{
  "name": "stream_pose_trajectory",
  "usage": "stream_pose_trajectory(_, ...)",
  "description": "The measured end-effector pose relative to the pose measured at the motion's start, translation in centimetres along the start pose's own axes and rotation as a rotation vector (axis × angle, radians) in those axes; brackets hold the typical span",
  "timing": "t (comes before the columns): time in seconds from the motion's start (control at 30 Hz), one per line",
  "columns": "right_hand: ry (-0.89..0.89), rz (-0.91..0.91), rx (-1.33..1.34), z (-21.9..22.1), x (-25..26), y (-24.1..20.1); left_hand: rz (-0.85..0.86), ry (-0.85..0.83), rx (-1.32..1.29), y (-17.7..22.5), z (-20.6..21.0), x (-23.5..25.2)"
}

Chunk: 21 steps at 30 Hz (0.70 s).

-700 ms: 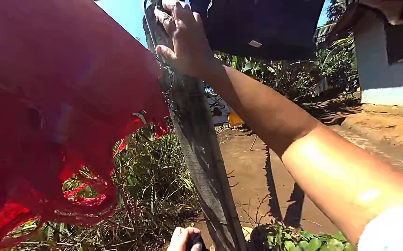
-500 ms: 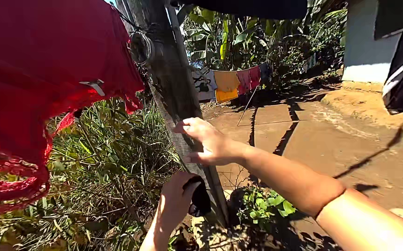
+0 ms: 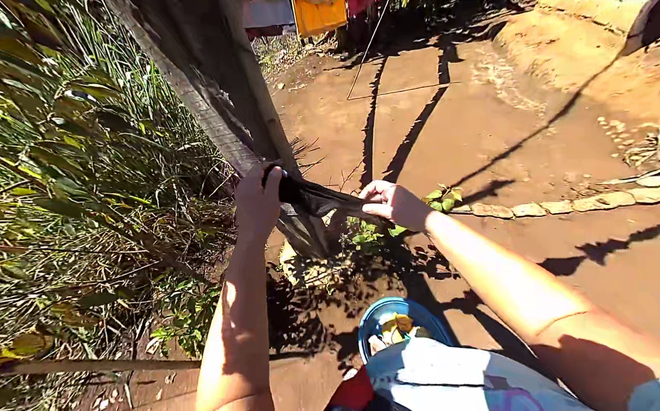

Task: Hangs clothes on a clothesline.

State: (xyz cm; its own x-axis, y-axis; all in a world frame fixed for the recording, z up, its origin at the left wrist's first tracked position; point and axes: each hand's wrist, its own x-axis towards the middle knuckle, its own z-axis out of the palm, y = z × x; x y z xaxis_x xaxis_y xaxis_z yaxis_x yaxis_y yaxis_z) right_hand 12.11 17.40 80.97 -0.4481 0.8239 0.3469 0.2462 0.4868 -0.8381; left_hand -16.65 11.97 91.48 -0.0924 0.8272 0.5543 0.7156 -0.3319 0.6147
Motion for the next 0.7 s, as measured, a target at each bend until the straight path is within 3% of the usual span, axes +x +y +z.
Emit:
stream_pose_trajectory(0.13, 0.145, 0.022, -0.093, -2.1, -0.4, 1.2, -0.188, 0.065, -0.432, -2.5, 2.5, -1.9)
stream_pose_trajectory(0.23, 0.329, 0.114, 0.139, -2.5, 0.1, 0.3, -0.297, 0.089, -0.879, -3.9, 4.2, -4.3)
stream_pose_trajectory(0.37, 0.382, 0.135, 0.298, -2.2, 1.9, -1.8, -0.380, 0.158, -0.842, -6.2, 6.2, -6.0)
stream_pose_trajectory(0.47, 0.212, 0.283, 0.488, -1.5, 2.5, -5.4, -0.406, 0.135, -0.423, -7.3, 6.9, -6.8)
stream_pose_trajectory(0.53, 0.053, 0.297, 0.676, -0.5, 2.9, -7.2, -0.288, 0.048, -0.238, -6.9, 7.2, -7.6)
stream_pose_trajectory(0.63, -0.256, 0.285, 0.880, 0.9, 3.5, -8.6, -0.079, -0.086, -0.282, -3.8, 9.2, -8.7)
stream_pose_trajectory(0.7, -0.378, 0.216, 0.812, 1.2, 3.5, -8.7, -0.102, -0.141, -0.312, -1.5, 10.4, -8.9)
